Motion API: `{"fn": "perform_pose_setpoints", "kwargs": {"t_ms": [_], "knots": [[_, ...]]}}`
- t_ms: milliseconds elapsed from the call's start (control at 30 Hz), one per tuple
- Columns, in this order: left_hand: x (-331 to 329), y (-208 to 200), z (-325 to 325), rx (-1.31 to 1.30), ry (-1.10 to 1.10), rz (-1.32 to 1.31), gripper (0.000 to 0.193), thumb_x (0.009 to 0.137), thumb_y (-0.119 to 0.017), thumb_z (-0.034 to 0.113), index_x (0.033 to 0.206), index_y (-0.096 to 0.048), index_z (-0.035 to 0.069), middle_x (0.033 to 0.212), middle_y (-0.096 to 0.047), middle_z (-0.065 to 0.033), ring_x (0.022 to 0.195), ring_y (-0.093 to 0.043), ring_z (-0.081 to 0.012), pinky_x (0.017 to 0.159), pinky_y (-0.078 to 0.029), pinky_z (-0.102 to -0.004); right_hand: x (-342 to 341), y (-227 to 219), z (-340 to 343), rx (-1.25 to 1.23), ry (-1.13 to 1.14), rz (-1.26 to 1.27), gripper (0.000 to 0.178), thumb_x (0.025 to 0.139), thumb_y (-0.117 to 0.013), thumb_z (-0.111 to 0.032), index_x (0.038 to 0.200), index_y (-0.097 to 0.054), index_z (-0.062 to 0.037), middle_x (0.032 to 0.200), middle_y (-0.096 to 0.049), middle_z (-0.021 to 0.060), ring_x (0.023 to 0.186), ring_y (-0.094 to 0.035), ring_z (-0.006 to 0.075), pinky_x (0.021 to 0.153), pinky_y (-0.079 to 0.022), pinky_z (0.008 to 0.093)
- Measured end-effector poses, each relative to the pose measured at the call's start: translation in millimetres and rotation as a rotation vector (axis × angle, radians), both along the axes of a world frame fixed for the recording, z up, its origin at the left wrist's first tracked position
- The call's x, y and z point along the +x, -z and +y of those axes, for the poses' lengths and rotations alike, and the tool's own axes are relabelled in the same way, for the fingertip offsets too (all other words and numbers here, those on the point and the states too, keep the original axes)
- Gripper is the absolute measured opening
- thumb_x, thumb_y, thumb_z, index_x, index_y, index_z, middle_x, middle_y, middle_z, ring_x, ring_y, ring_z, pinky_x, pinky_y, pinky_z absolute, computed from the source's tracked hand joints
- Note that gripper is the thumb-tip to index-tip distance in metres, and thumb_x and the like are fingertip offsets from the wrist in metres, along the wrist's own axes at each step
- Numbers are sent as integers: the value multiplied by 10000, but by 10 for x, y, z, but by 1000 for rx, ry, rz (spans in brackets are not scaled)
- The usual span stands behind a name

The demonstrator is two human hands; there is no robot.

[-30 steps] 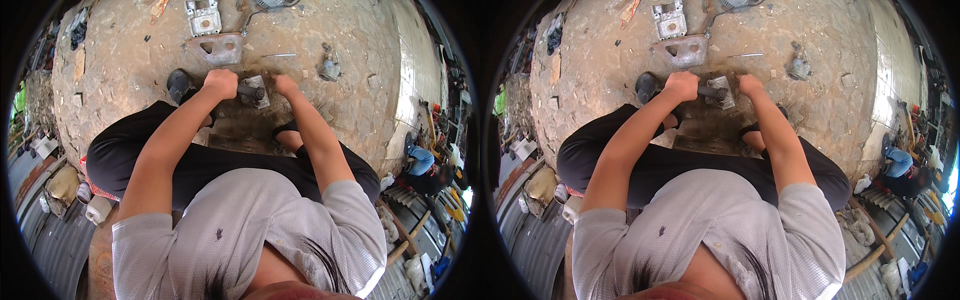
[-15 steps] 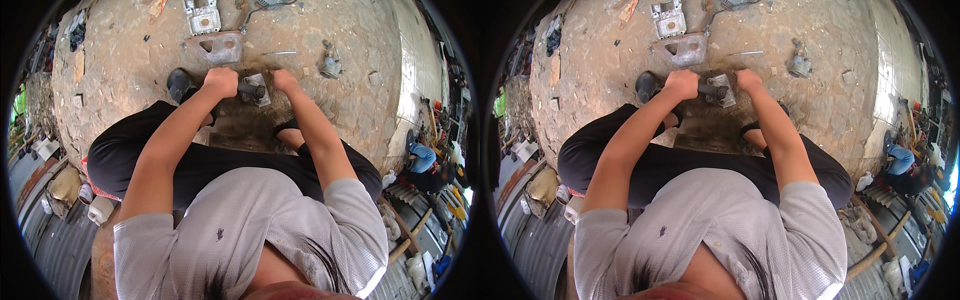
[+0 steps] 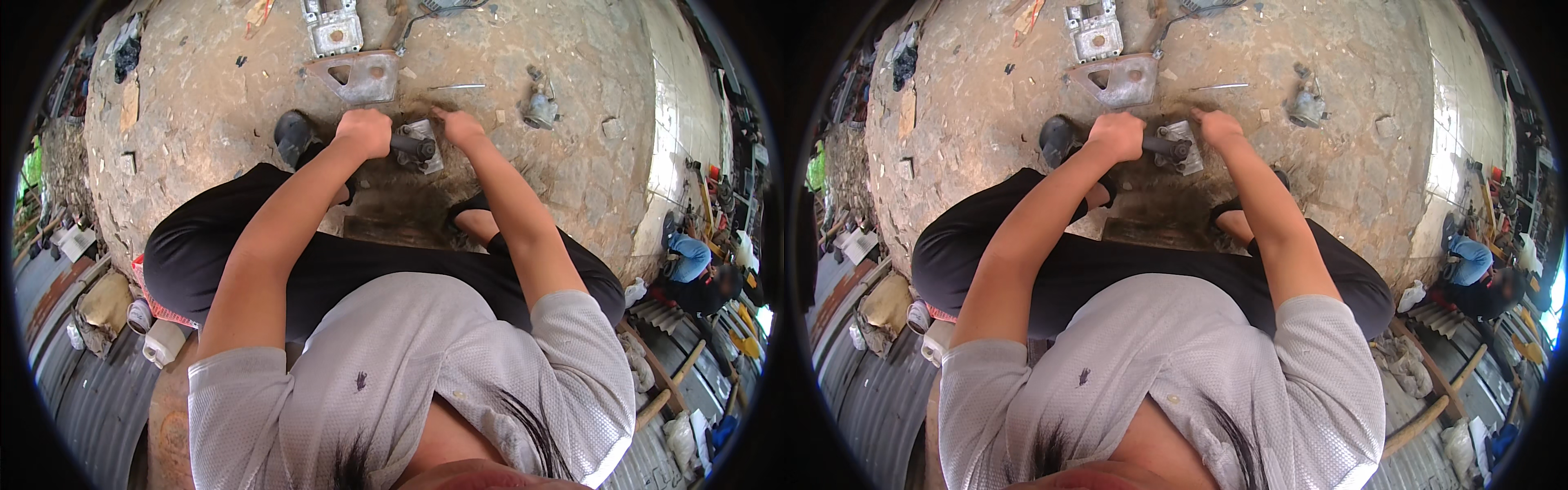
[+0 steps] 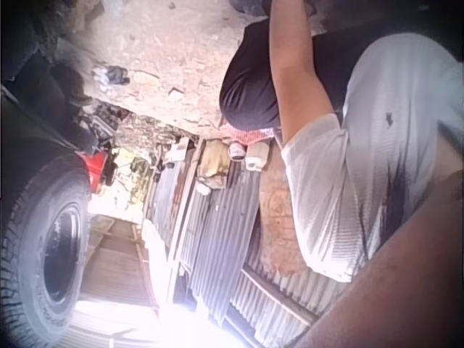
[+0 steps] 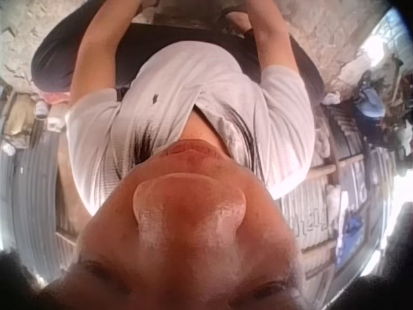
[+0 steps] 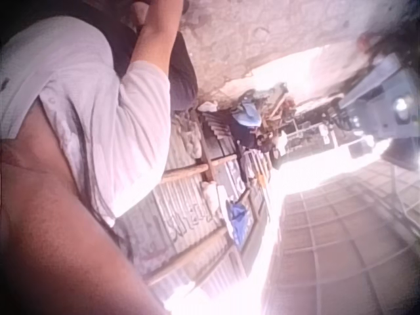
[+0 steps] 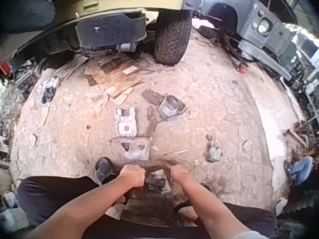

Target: The person sits on the floor and uses a sandpaper-like material to clean a mechanical part. They then use a screwdriver to adjust or tighten components within the part.

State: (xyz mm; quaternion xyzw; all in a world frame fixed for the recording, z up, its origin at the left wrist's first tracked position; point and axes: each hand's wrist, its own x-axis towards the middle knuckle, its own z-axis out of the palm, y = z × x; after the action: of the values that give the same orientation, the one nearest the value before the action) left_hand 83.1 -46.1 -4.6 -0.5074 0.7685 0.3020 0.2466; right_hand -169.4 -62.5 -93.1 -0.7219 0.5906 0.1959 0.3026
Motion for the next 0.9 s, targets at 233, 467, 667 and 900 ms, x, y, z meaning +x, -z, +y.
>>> {"fn": "perform_pose_setpoints", "kwargs": {"t_ms": [233, 467, 667, 900], "knots": [[-17, 24, -16, -9, -4, 28, 322, 857, -687, 195, 1157, -792, 148, 1163, -770, -150, 1101, -748, -348, 957, -602, -464, -180, 261, 52, 81, -30, 60, 693, 971, -514, -39, 1577, -521, -376, 1454, -663, 127, 1263, -671, 368, 1062, -555, 478], [-13, 10, 10, -18, 4, 22, 311, 855, -688, 196, 1142, -795, 144, 1139, -774, -152, 1097, -750, -350, 954, -602, -465, -86, 213, 37, 63, -107, 50, 687, 935, -511, -12, 1560, -548, -297, 1426, -664, 160, 1257, -655, 385, 1074, -535, 482], [11, 15, -16, -12, -3, 21, 317, 854, -685, 193, 1148, -790, 140, 1142, -775, -145, 1100, -749, -347, 957, -603, -466, -107, 232, 190, -184, 30, -408, 685, 891, -561, 7, 1516, -601, -269, 1373, -689, 176, 1262, -658, 379, 1042, -541, 471], [0, 5, -9, -2, 11, 3, 325, 860, -674, 186, 1162, -785, 144, 1147, -775, -142, 1104, -749, -341, 959, -601, -464, -38, 181, 72, -136, 176, -299, 641, 933, -558, -58, 1532, -577, -283, 1375, -678, 206, 1241, -658, 412, 1061, -540, 497]]}}
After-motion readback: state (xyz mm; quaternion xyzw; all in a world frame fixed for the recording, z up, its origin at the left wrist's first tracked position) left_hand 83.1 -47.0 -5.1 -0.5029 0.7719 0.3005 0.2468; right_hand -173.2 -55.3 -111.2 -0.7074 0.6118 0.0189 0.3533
